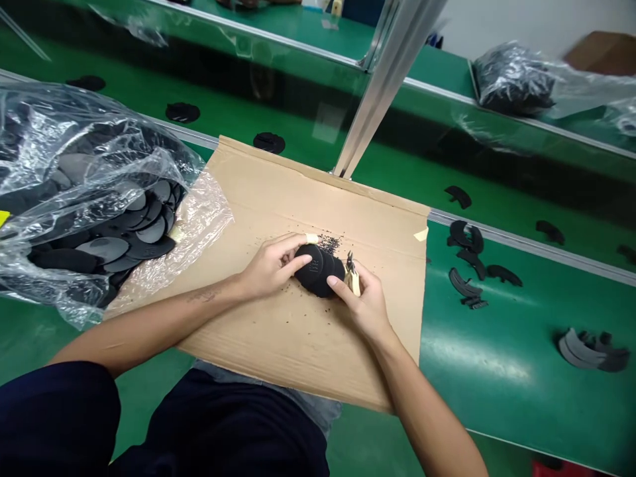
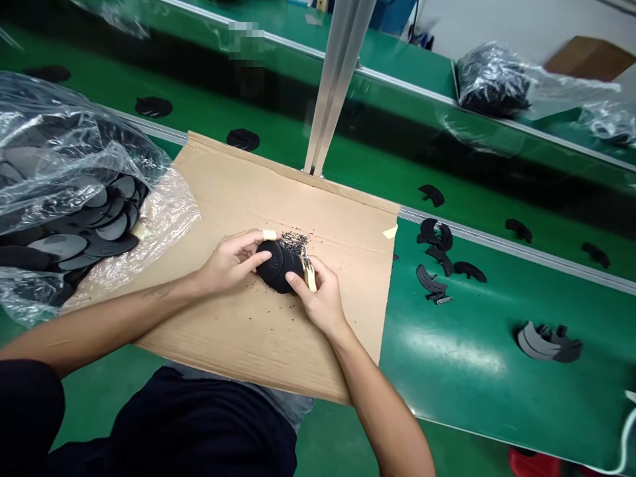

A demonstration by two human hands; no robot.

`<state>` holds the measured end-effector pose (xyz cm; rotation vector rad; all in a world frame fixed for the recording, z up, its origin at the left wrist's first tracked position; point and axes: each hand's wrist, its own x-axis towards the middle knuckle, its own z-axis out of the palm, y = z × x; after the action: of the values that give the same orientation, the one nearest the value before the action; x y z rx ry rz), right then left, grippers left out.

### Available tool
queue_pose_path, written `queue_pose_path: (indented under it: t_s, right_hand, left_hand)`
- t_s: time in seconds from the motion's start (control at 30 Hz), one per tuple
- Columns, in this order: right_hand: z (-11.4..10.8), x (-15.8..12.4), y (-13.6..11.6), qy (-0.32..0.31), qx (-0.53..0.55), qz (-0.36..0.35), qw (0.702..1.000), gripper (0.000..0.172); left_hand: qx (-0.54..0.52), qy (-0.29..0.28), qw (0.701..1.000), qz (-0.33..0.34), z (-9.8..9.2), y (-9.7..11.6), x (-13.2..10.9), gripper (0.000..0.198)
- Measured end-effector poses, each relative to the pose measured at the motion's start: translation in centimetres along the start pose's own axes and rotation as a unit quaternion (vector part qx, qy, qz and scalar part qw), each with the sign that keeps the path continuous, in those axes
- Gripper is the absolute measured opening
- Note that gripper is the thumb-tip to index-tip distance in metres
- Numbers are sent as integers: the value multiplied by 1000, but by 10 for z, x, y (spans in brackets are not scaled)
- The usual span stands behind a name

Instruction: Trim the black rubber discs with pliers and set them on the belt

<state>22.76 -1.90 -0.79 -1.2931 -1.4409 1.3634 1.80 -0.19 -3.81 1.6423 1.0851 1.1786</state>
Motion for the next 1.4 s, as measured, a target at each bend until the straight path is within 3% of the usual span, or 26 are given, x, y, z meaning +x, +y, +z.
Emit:
queue_pose_path:
  t_s: [0.23,0.33,0.47,0.57,0.83,0.93,1.17,1.4]
  right_hand:
    - [3,-1,-2,-6,32,14,999,41]
    - [4,-2,-2,-10,44,6,999,39]
    - [4,-2,0,-5,27,-13,1000,39]
    - [4,-2,2,-4,10,-17,1000,42]
    - [0,-1,-3,6,-52,-45,998,40]
    - [0,-3,-3,-7,-70,-72,995,36]
    - [1,-8,2,57,-85,-141,985,22]
    - [-6,-5,2,27,-183,-213,959,7]
  left_hand:
    - [85,29,988,126,4,4,-3,24]
    - [64,16,995,81,5,3,-4,30]
    - [-54,-33,998,-22,7,-1,-3,31]
    - [-81,-58,995,-31,7,-1,0,27]
    - [91,-57,989,104,3,6,-6,22]
    - [104,-65,981,151,7,6,-10,21]
    - [-12,-41,998,42,9,8,-8,31]
    - [81,-30,979,187,3,7,-3,20]
